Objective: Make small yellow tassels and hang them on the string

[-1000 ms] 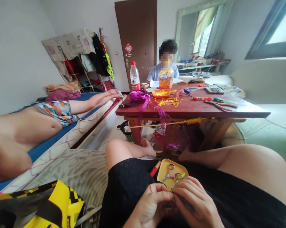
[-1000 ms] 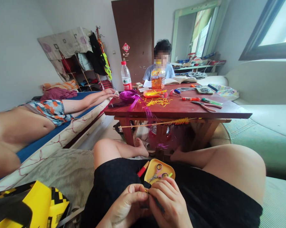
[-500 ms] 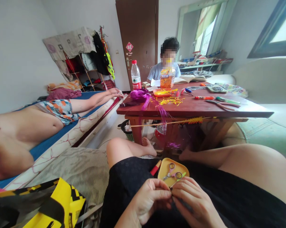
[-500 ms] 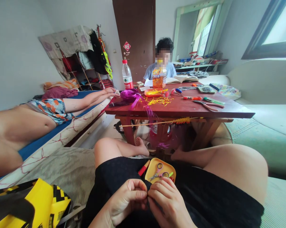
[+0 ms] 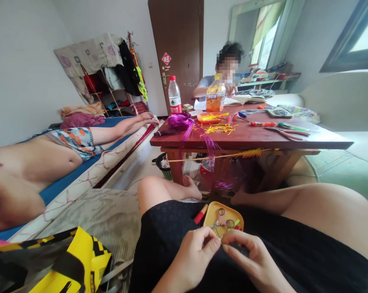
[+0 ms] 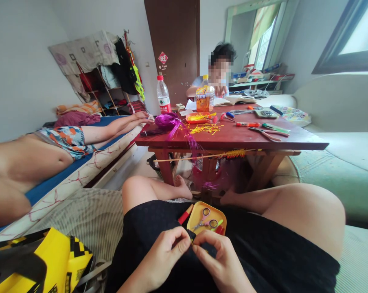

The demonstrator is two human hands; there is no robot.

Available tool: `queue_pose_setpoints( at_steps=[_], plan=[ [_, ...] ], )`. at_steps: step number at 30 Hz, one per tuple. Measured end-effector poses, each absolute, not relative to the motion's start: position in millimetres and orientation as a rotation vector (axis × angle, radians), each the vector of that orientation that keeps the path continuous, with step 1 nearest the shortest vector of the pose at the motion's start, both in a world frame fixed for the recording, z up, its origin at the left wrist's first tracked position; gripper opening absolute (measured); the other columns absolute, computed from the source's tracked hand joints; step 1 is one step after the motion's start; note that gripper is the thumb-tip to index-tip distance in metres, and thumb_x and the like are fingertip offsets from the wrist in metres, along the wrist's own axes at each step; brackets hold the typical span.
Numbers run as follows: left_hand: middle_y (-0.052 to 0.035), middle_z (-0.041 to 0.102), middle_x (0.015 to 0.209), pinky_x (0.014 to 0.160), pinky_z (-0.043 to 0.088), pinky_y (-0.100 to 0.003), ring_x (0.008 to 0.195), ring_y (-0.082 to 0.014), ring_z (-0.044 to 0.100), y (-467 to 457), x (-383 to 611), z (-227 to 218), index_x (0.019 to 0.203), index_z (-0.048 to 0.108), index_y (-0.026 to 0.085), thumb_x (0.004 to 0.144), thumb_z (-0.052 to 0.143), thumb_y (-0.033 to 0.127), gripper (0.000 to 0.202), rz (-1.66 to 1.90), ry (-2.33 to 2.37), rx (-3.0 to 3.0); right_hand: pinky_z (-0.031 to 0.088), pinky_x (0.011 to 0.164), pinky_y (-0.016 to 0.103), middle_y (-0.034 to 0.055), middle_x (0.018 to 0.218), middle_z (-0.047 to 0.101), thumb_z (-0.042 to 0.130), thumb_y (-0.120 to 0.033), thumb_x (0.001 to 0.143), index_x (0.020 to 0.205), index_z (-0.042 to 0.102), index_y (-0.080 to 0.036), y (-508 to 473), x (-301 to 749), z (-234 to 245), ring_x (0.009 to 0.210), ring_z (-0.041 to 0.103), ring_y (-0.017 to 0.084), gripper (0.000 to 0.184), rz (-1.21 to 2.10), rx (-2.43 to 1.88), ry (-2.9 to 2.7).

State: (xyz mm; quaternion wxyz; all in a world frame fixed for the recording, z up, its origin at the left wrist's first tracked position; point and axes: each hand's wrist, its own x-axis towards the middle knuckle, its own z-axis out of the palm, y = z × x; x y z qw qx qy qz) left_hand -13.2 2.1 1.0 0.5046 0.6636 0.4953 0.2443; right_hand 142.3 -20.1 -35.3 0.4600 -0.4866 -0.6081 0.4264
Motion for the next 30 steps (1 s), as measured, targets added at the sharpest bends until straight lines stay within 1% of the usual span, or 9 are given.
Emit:
queue_pose_setpoints(
  at_steps=[4, 7, 10, 14, 17, 20, 23, 27, 30],
  plan=[
    [0.0028, 0.049, 0.06, 0.057, 0.031, -0.021, 0.061, -0.0117, 0.044, -3.9, -10.2, 2.5, 0.063, 0.054, 0.016, 0.078, 0.051, 0.025, 0.018, 0.608, 1.251, 1.678, 0.047, 0.065, 0.027, 0.0034, 0.066, 0.066, 0.059, -0.042, 0.076, 0.067, 0.064, -0.016, -19.3, 140.8, -35.3, 0.066, 0.06, 0.02, 0.028, 1.085, -1.21, -1.478],
    [0.0024, 0.049, 0.058, 0.054, 0.029, -0.021, 0.058, -0.0117, 0.043, -5.4, -6.5, -0.7, 0.059, 0.052, 0.017, 0.078, 0.05, 0.022, 0.019, 0.664, 1.299, 1.712, 0.047, 0.061, 0.027, 0.0033, 0.062, 0.065, 0.058, -0.046, 0.075, 0.064, 0.063, -0.015, -18.6, 139.7, -35.0, 0.062, 0.058, 0.019, 0.032, 1.106, -1.22, -1.458],
    [0.0021, 0.049, 0.057, 0.055, 0.03, -0.022, 0.058, -0.0122, 0.044, -5.3, -4.4, -5.1, 0.058, 0.052, 0.017, 0.077, 0.051, 0.021, 0.02, 0.702, 1.331, 1.695, 0.047, 0.059, 0.026, 0.003, 0.06, 0.063, 0.057, -0.047, 0.075, 0.063, 0.062, -0.015, -18.6, 138.3, -34.9, 0.06, 0.057, 0.019, 0.035, 1.11, -1.22, -1.436],
    [0.0019, 0.049, 0.057, 0.058, 0.032, -0.021, 0.06, -0.0131, 0.045, -4.2, -4.3, -8.8, 0.057, 0.051, 0.017, 0.077, 0.051, 0.023, 0.02, 0.74, 1.328, 1.63, 0.047, 0.062, 0.027, 0.0033, 0.063, 0.065, 0.058, -0.045, 0.075, 0.065, 0.063, -0.015, -19.6, 137.2, -36.3, 0.063, 0.058, 0.019, 0.031, 1.085, -1.232, -1.406],
    [0.0017, 0.05, 0.059, 0.06, 0.032, -0.021, 0.061, -0.0135, 0.046, -2.5, -5.9, -9.0, 0.061, 0.052, 0.017, 0.079, 0.049, 0.026, 0.021, 0.714, 1.279, 1.643, 0.048, 0.063, 0.028, 0.0035, 0.064, 0.065, 0.058, -0.044, 0.075, 0.066, 0.063, -0.016, -20.3, 137.6, -37.9, 0.064, 0.058, 0.02, 0.03, 1.098, -1.233, -1.398],
    [0.0013, 0.051, 0.061, 0.058, 0.03, -0.022, 0.061, -0.0141, 0.045, -0.3, -7.8, -8.2, 0.063, 0.054, 0.019, 0.083, 0.044, 0.033, 0.026, 0.634, 1.236, 1.71, 0.048, 0.064, 0.028, 0.0034, 0.064, 0.065, 0.057, -0.044, 0.076, 0.067, 0.063, -0.016, -20.4, 137.7, -38.3, 0.065, 0.059, 0.02, 0.03, 1.114, -1.22, -1.401],
    [0.0011, 0.05, 0.058, 0.055, 0.026, -0.023, 0.058, -0.0145, 0.043, 1.0, -8.0, -7.5, 0.059, 0.053, 0.02, 0.083, 0.044, 0.037, 0.031, 0.625, 1.273, 1.769, 0.048, 0.065, 0.028, 0.0032, 0.065, 0.065, 0.057, -0.043, 0.076, 0.066, 0.064, -0.017, -20.1, 136.6, -37.1, 0.066, 0.06, 0.02, 0.029, 1.133, -1.189, -1.437],
    [0.0012, 0.051, 0.056, 0.055, 0.024, -0.025, 0.055, -0.0141, 0.044, 2.1, -5.7, -9.8, 0.055, 0.05, 0.02, 0.081, 0.046, 0.031, 0.028, 0.611, 1.322, 1.811, 0.048, 0.063, 0.027, 0.0036, 0.065, 0.066, 0.054, -0.041, 0.078, 0.067, 0.063, -0.016, -20.2, 135.1, -35.4, 0.064, 0.06, 0.02, 0.028, 1.113, -1.202, -1.503],
    [0.0025, 0.046, 0.054, 0.053, 0.023, -0.025, 0.054, -0.0129, 0.041, 4.8, -3.5, -16.2, 0.054, 0.045, 0.019, 0.08, 0.043, 0.026, 0.027, 0.575, 1.297, 1.779, 0.048, 0.061, 0.027, 0.0038, 0.065, 0.065, 0.051, -0.034, 0.081, 0.067, 0.061, -0.017, -21.6, 135.0, -35.8, 0.063, 0.06, 0.019, 0.024, 1.033, -1.227, -1.611]
  ],
)
